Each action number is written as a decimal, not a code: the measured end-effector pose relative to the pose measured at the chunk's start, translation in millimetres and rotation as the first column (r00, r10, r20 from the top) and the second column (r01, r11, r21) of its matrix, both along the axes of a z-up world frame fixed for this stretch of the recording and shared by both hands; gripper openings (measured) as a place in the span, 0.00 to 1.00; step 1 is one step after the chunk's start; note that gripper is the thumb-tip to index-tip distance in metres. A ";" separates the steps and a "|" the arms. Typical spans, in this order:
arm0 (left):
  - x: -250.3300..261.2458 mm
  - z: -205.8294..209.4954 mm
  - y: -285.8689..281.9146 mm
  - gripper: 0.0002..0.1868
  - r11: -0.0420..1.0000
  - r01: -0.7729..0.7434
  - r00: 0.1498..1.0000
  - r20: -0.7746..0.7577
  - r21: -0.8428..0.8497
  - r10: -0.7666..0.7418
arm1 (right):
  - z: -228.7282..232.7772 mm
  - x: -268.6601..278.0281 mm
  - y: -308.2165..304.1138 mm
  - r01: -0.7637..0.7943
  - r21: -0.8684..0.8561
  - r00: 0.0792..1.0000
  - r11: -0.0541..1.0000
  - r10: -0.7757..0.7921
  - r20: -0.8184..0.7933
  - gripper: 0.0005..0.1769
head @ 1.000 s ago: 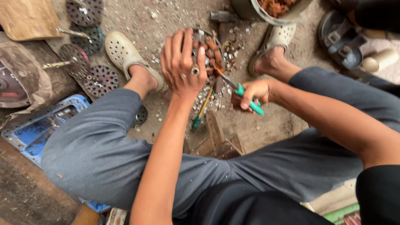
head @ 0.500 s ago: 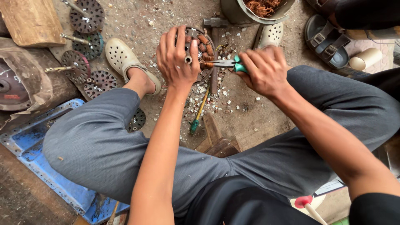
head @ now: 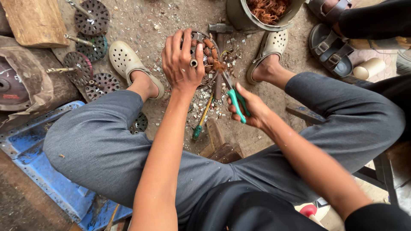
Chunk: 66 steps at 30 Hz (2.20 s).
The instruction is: The person uses pliers to pull and remove copper windings from a circular motor stator. They repeatedly grip and extract the copper coils, dropping the removed pieces into a nearby bucket.
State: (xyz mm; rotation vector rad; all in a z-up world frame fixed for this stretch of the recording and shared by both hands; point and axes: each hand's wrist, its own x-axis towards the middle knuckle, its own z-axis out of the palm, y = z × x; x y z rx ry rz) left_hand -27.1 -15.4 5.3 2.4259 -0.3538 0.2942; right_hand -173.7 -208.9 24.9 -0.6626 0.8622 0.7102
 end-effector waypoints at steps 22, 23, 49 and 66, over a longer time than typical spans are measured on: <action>2.4 9.5 1.4 0.22 1.000 0.003 1.000 -0.001 -0.028 -0.003 | -121.0 49.6 -116.0 0.165 -0.768 0.595 -0.618 0.684 -0.422 0.47; 4.3 9.0 2.0 0.22 0.999 0.008 1.000 -0.013 -0.035 -0.008 | -124.1 36.4 -114.3 0.219 -0.731 0.592 -0.647 0.683 -0.428 0.48; 4.0 -22.1 6.6 0.32 0.997 0.053 0.993 -0.103 -0.058 -0.058 | 41.7 -10.3 33.5 0.062 -0.991 0.637 0.118 0.760 0.130 0.22; 25.1 -31.9 20.4 0.54 0.951 0.248 0.888 -0.349 -0.185 -0.300 | 44.9 -9.6 60.2 0.073 -0.952 0.454 -0.298 0.860 -0.235 0.16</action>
